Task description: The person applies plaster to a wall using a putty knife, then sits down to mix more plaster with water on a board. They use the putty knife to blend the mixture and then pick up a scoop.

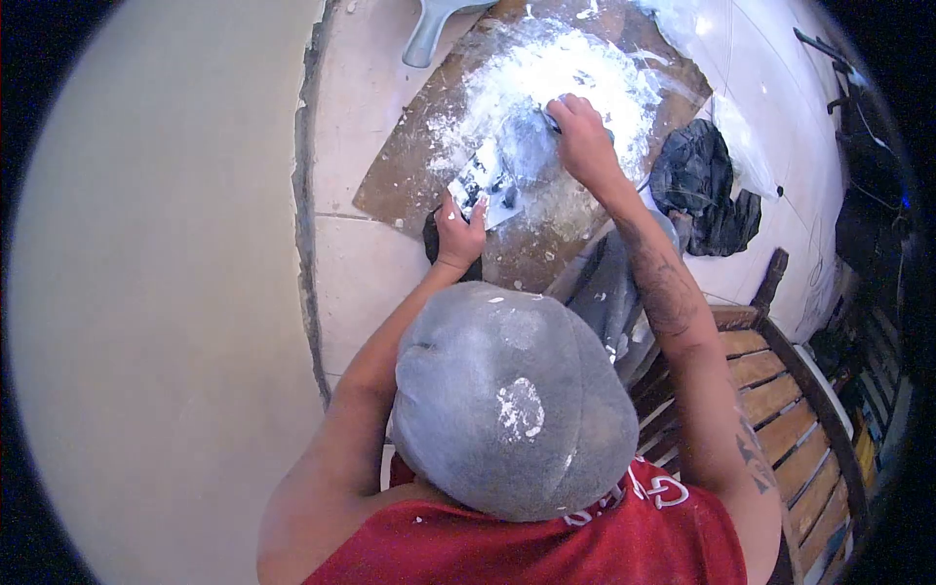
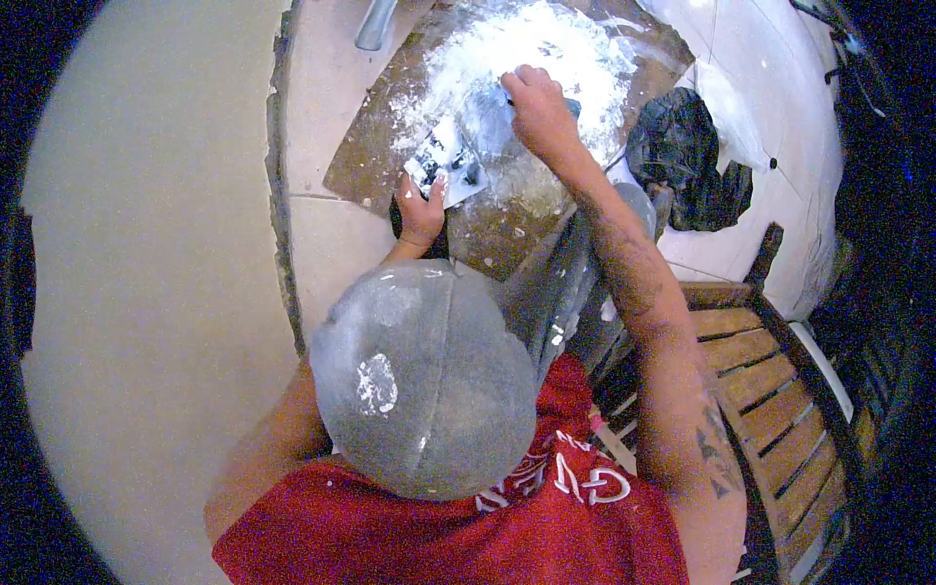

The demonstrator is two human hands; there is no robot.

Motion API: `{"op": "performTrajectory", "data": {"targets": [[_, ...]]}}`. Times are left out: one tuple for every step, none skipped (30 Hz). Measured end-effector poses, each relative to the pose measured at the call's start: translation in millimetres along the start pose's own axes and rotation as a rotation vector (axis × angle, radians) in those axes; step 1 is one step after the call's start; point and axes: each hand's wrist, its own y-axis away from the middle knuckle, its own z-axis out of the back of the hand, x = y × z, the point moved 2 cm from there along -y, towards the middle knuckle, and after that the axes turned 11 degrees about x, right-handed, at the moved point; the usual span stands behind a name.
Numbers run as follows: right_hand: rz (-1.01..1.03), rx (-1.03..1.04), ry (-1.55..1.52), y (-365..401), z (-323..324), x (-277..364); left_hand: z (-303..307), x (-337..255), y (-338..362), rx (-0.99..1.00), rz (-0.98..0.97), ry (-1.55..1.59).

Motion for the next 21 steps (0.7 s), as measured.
{"op": "performTrajectory", "data": {"targets": [[0.002,0.002,0.023,-4,-8,1,1,-4,-1,-0.025,-0.028,0.032],[0.001,0.004,0.044,-5,-15,1,1,-5,-2,-0.027,-0.026,0.005],[0.01,0.035,0.069,-5,-20,1,1,-3,-1,-0.028,-0.022,-0.02],[0.018,0.068,0.093,-3,-25,0,0,-2,1,-0.027,-0.017,-0.046],[0.025,0.098,0.118,-1,-30,0,0,-1,3,-0.035,-0.015,-0.048],[0.036,0.141,0.12,1,-31,0,0,0,3,-0.042,-0.016,-0.049],[0.046,0.179,0.126,5,-30,0,0,0,1,-0.05,-0.023,-0.049],[0.056,0.213,0.137,7,-28,-1,0,0,1,-0.043,-0.016,-0.024],[0.054,0.202,0.105,9,-23,-1,1,-2,1,-0.04,-0.012,0.003],[0.057,0.191,0.075,11,-19,0,1,-4,0,-0.039,-0.007,0.031],[0.062,0.184,0.044,9,-16,-2,0,1,-1,-0.04,-0.04,0.068],[0.043,0.148,-0.006,6,-11,-8,0,0,-3,-0.052,-0.055,0.045],[0.029,0.116,-0.06,5,-7,-16,-1,0,-4,-0.067,-0.064,0.019],[0.013,0.095,-0.119,5,-6,-22,-1,1,0,-0.08,-0.062,-0.006],[0.025,-0.033,-0.154,4,-5,-25,-1,5,2,-0.035,-0.047,-0.011],[-0.052,-0.006,-0.095,0,4,-20,-1,3,0,-0.026,-0.047,0.05],[-0.052,-0.015,-0.092,-3,5,-15,-1,5,2,-0.022,-0.022,0.037],[-0.052,-0.034,-0.087,-9,3,-13,-1,5,1,-0.019,-0.007,0.022],[-0.05,-0.024,-0.051,-13,-3,-9,0,3,0,-0.03,-0.016,0.028],[-0.049,-0.015,-0.015,-16,-12,-5,0,1,-1,-0.039,-0.024,0.034],[-0.049,-0.005,0.019,-16,-18,-3,0,0,-1,-0.048,-0.032,0.04]]}}
